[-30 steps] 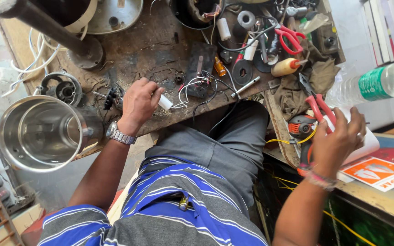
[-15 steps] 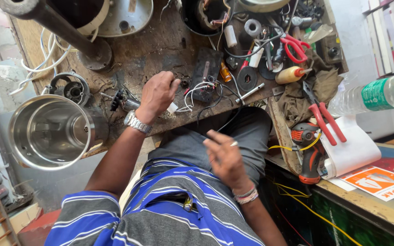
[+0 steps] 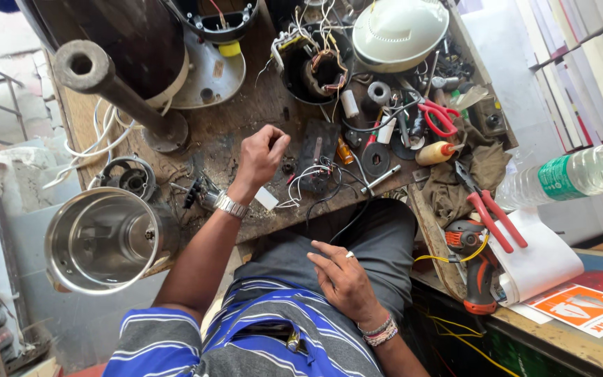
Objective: The person repairs electrical wiring by stripping wire ends with pliers, twisting them together, and wrapping the connections with electrical tape. They handle multiple wires and a roll of tape on a cluttered workbench.
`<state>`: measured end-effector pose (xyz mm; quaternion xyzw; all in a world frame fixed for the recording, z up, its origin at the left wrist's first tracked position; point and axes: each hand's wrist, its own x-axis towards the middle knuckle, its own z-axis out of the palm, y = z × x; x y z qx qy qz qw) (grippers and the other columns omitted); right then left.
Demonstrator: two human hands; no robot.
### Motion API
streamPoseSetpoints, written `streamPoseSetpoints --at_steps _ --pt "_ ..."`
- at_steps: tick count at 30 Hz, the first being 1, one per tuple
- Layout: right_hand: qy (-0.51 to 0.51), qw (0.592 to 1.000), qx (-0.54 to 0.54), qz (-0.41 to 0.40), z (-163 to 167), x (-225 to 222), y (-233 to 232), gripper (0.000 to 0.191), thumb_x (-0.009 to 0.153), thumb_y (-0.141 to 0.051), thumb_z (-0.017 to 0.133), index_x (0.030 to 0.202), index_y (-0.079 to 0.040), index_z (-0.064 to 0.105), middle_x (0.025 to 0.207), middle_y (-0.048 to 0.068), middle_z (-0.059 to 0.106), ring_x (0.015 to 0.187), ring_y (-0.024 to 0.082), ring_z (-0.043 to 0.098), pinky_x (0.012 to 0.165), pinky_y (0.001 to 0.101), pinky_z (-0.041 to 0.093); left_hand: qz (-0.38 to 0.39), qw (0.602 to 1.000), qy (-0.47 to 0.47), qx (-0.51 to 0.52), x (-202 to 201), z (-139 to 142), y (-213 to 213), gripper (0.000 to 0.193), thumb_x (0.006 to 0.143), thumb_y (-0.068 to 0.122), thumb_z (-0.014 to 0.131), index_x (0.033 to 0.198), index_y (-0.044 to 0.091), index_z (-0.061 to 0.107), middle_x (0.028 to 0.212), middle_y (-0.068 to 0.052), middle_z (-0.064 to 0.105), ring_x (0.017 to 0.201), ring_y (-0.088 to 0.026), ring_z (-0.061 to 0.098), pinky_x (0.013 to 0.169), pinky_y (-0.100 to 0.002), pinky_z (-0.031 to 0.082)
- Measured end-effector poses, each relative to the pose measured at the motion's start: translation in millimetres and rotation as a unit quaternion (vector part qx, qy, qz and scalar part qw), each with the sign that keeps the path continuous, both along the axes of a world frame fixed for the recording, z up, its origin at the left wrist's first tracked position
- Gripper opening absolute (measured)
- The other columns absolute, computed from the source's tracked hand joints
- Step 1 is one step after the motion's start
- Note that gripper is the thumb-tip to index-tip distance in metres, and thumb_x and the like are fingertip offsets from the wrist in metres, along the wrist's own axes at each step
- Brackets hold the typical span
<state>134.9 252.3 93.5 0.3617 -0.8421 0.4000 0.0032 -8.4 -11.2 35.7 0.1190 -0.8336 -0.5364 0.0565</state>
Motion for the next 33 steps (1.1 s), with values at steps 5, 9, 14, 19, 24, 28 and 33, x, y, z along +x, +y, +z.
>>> streamPoseSetpoints --at_steps 5,9,14,19,24,28,33 --pt "-0.002 1.0 0.003 0.002 -3 2 2 0.029 0.086 -0.002 0.072 0.115 -0.004 0.071 0.127 0.014 0.069 0.106 0.027 0.07 0.089 0.0365 0.057 0.031 0.961 -0.062 0.269 -48 -5 10 0.037 0.102 0.029 0.065 0.112 -0.006 0.057 0.093 -0.019 0.071 0.072 -0.019 0.067 0.06 -0.03 0.057" --pt "-0.007 1.0 0.003 -0.001 -5 4 5 0.028 0.087 -0.003 0.073 0.115 -0.004 0.071 0.126 0.013 0.07 0.104 0.025 0.071 0.087 0.0349 0.057 0.056 0.889 -0.135 0.434 -80 -12 18 0.065 0.1 0.025 0.06 0.144 0.006 0.017 0.107 -0.021 0.069 0.089 -0.028 0.076 0.071 -0.036 0.066" --pt "0.004 1.0 0.01 -0.015 -6 6 8 0.025 0.09 -0.005 0.071 0.115 -0.005 0.071 0.12 0.01 0.073 0.102 0.023 0.072 0.085 0.0341 0.057 0.063 0.845 -0.084 0.524 -99 -22 29 0.06 0.1 0.018 0.054 0.148 0.01 0.018 0.111 -0.025 0.069 0.091 -0.034 0.076 0.071 -0.041 0.066" --pt "-0.004 1.0 0.02 -0.014 -9 6 11 0.026 0.089 -0.005 0.071 0.115 -0.006 0.071 0.118 0.008 0.074 0.1 0.023 0.072 0.082 0.034 0.056 0.068 0.857 -0.063 0.507 -109 -27 30 0.056 0.1 0.013 0.05 0.149 0.013 0.022 0.111 -0.021 0.07 0.087 -0.032 0.077 0.066 -0.04 0.066" --pt "-0.008 1.0 0.019 -0.012 -10 5 13 0.028 0.088 -0.004 0.071 0.116 -0.006 0.071 0.119 0.008 0.073 0.099 0.022 0.072 0.082 0.0341 0.056 0.094 0.857 -0.046 0.505 -114 -25 30 0.053 0.097 0.003 0.047 0.148 0.008 0.031 0.109 -0.022 0.07 0.079 -0.031 0.077 0.062 -0.039 0.068" --pt "-0.009 1.0 0.015 -0.018 -11 4 17 0.029 0.088 -0.004 0.071 0.117 -0.006 0.071 0.119 0.008 0.073 0.1 0.023 0.072 0.081 0.0343 0.055 0.137 0.856 -0.036 0.497 -107 -25 31 0.058 0.093 0.0 0.047 0.147 0.011 0.03 0.108 -0.019 0.07 0.075 -0.031 0.076 0.06 -0.039 0.068" --pt "-0.01 1.0 0.009 -0.022 -12 2 22 0.029 0.088 -0.004 0.072 0.117 -0.006 0.071 0.119 0.008 0.073 0.101 0.023 0.072 0.082 0.0344 0.055 0.176 0.853 -0.007 0.492 -98 -29 23 0.056 0.093 -0.002 0.048 0.147 0.008 0.034 0.108 -0.019 0.07 0.074 -0.03 0.076 0.059 -0.039 0.068"
